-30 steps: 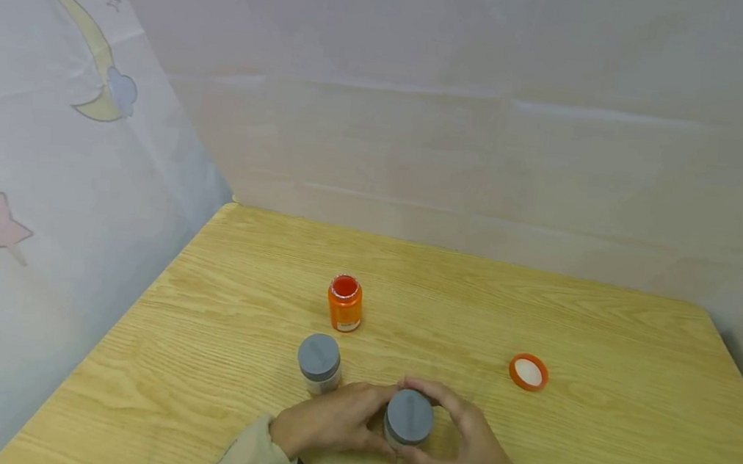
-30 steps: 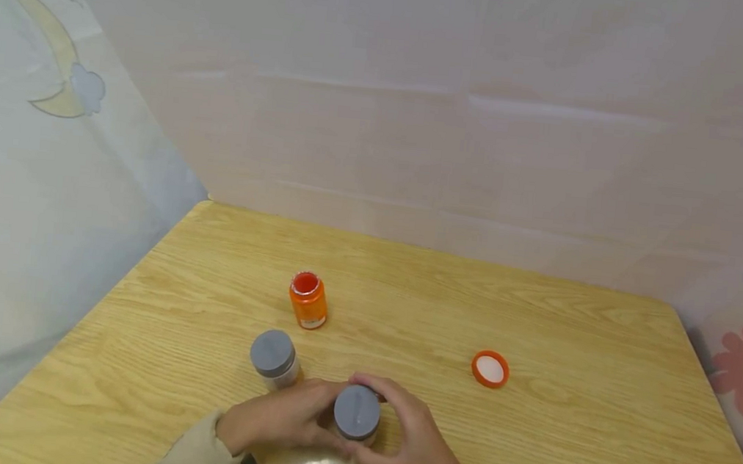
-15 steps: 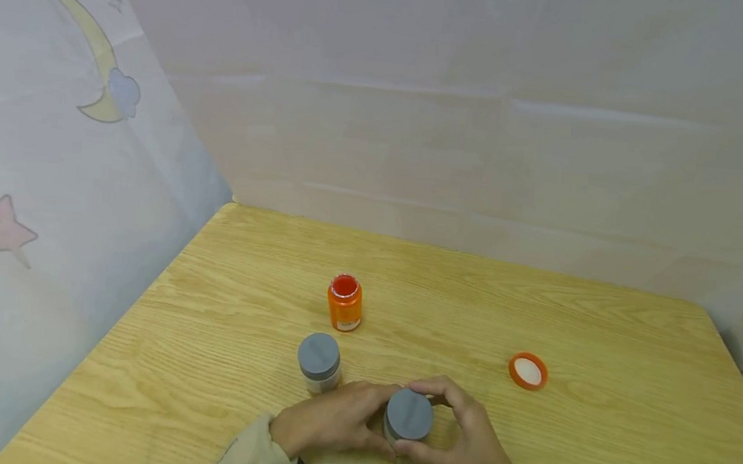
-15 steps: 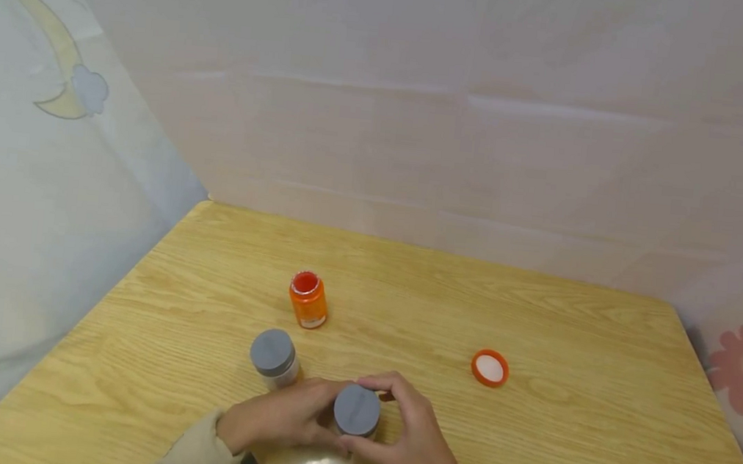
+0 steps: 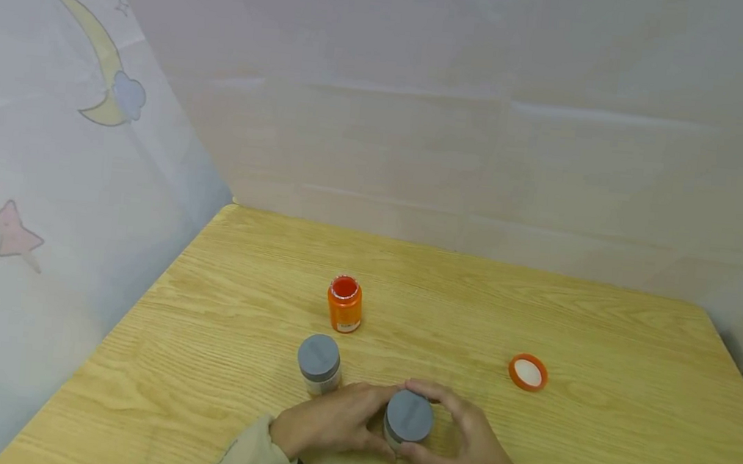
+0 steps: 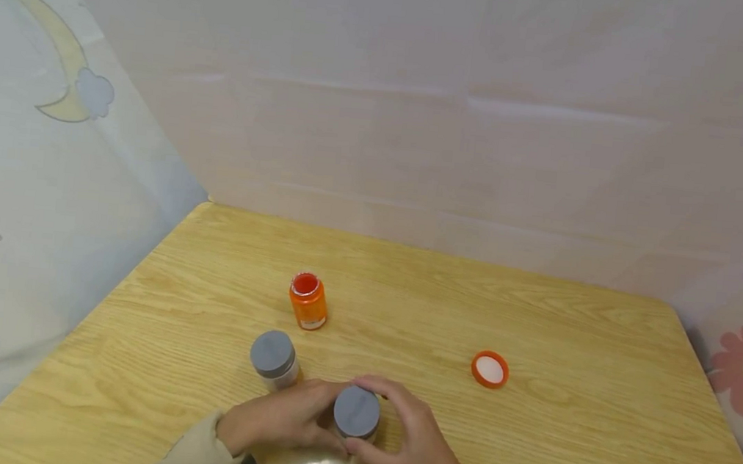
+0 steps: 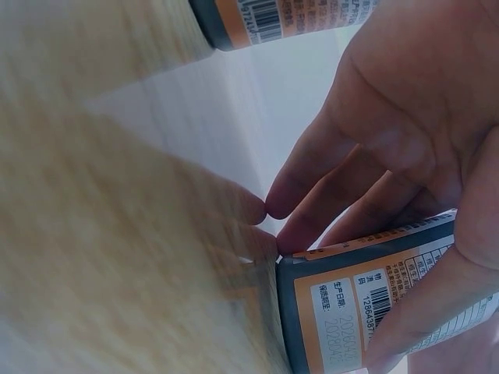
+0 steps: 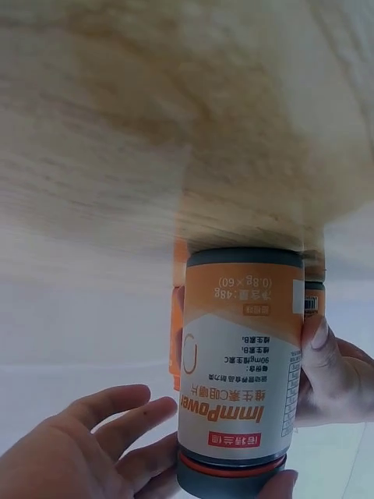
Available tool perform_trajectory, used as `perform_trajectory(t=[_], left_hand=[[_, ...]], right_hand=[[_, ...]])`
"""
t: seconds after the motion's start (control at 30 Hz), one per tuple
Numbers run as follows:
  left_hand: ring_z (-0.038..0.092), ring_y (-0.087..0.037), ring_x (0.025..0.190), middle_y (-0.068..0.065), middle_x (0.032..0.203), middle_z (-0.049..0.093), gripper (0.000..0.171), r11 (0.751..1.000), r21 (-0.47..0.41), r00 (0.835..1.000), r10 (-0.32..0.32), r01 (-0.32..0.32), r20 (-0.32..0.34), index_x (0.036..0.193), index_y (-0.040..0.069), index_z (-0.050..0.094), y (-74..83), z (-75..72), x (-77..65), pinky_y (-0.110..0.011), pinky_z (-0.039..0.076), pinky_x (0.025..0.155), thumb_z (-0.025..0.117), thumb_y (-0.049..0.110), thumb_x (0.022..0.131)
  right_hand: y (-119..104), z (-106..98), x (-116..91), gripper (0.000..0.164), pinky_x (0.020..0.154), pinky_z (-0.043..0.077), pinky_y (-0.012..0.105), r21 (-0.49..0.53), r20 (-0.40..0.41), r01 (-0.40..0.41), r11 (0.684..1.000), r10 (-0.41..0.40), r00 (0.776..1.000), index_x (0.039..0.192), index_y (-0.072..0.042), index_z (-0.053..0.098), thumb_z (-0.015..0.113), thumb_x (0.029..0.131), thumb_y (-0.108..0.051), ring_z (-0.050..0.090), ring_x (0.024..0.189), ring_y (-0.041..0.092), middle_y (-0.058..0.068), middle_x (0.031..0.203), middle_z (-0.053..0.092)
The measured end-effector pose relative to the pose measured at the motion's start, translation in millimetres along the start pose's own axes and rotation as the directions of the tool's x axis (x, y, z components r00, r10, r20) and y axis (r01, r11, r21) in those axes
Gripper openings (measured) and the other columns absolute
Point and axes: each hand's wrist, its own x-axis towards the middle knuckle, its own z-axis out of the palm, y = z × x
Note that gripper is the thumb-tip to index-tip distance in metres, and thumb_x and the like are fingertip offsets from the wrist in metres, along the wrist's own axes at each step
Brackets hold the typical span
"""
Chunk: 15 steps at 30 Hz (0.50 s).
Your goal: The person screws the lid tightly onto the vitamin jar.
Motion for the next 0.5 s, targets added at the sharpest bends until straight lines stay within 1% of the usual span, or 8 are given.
perform_trajectory(t=[0.17,0.27,0.4,0.5], left_hand=[[0.056,0.001,0.12,0.011,0.134,0.062,0.062,1.0,-0.003,1.0,0.001,-0.001,-0.011,0.138,0.025,0.052,-0.4,-0.1,-0.5,-0.02,0.048,0.101,0.078,0.036,0.084],[0.057,-0.001,0.121,0.01,0.134,0.062,0.055,1.0,0.004,1.0,0.005,-0.005,-0.011,0.134,0.024,0.055,-0.6,0.5,-0.1,-0.021,0.048,0.102,0.077,0.036,0.085],[0.057,0.0,0.12,0.01,0.133,0.063,0.059,1.0,-0.001,1.0,-0.011,0.011,-0.011,0.137,0.021,0.054,0.3,0.7,-0.7,-0.02,0.048,0.102,0.077,0.035,0.085],[0.056,0.001,0.12,0.01,0.134,0.062,0.065,1.0,-0.01,1.0,-0.012,0.012,-0.017,0.142,0.021,0.05,1.1,0.5,-1.4,-0.02,0.047,0.102,0.078,0.034,0.084]], right_hand=[[-0.6,2.8,0.3,0.058,0.098,0.048,0.022,-0.002,-0.04,-0.069,0.998,0.069,0.997,0.128,-0.02,0.058,0.086,0.077,-0.02,0.061,0.114,0.005,-0.007,0.123,0.067],[-1.2,3.9,-0.1,0.061,0.092,0.052,0.028,-0.018,-0.047,-0.11,0.994,0.109,0.993,0.128,-0.021,0.057,0.088,0.075,-0.022,0.06,0.11,0.003,-0.007,0.122,0.066],[-0.9,2.7,-0.7,0.071,0.093,0.05,0.028,-0.048,-0.019,-0.083,0.995,0.083,0.996,0.137,-0.02,0.051,0.087,0.076,-0.023,0.056,0.115,0.003,-0.001,0.13,0.063],[-1.0,1.5,-0.7,0.069,0.098,0.047,0.025,-0.008,0.017,-0.055,0.998,0.055,0.998,0.14,-0.019,0.049,0.084,0.08,-0.02,0.055,0.121,0.005,0.0,0.135,0.061]])
